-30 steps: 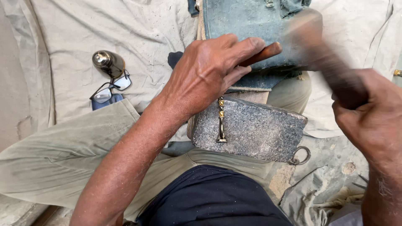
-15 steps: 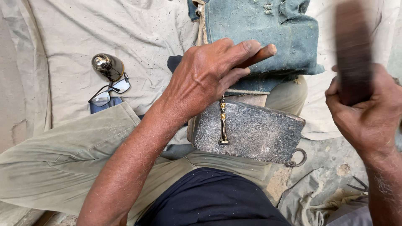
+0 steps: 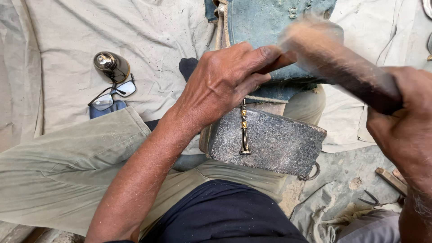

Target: The person sits on the floor and uses a hammer and punch to shape a brass lamp stem and base. They repeatedly strike the stem and then the base, repositioning the parts on a stone block between strikes.

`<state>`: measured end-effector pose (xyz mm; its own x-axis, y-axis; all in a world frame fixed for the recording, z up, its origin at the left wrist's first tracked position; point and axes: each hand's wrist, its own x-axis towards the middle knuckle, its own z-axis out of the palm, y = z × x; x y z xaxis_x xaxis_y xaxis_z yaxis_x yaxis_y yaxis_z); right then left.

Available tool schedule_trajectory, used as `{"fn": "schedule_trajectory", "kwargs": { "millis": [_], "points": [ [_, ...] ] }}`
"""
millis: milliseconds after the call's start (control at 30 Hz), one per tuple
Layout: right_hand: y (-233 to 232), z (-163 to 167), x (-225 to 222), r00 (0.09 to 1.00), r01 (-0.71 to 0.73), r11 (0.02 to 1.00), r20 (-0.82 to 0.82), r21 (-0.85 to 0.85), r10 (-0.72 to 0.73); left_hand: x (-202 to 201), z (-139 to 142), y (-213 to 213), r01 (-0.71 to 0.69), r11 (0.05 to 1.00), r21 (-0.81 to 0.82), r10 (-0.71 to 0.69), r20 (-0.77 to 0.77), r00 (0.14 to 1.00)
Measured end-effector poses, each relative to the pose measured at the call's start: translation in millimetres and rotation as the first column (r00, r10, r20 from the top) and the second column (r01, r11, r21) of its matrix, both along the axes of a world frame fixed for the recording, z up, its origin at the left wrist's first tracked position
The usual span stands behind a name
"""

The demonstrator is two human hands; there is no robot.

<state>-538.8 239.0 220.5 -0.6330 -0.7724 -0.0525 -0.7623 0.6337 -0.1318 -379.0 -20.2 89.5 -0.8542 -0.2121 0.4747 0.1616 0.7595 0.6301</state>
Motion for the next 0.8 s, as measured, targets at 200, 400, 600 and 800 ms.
{"fn": "schedule_trajectory", "kwargs": {
  "millis": [200, 400, 600, 800],
  "points": [
    [-0.9, 3.7, -9.0, 0.999, 0.028, 0.999, 0.030, 0.037, -0.029, -0.9, -2.8, 0.8, -0.033, 0.992, 0.124, 0.045, -0.092, 0.995],
    [-8.2, 9.0, -11.9, 0.989, -0.096, 0.990, -0.104, 0.104, 0.107, 5.8, -4.2, -0.2, -0.036, 0.996, 0.080, 0.041, -0.059, 0.997],
    [-22.3, 15.9, -8.7, 0.981, -0.103, 0.983, -0.148, 0.150, 0.125, 9.1, -4.3, 1.1, -0.050, 0.974, 0.222, 0.074, -0.100, 0.992],
    [-38.4, 27.9, 2.1, 0.951, -0.253, 0.962, -0.155, 0.102, 0.267, 13.2, -8.1, 0.7, -0.042, 0.977, 0.210, 0.073, -0.144, 0.987]
  ]
}}
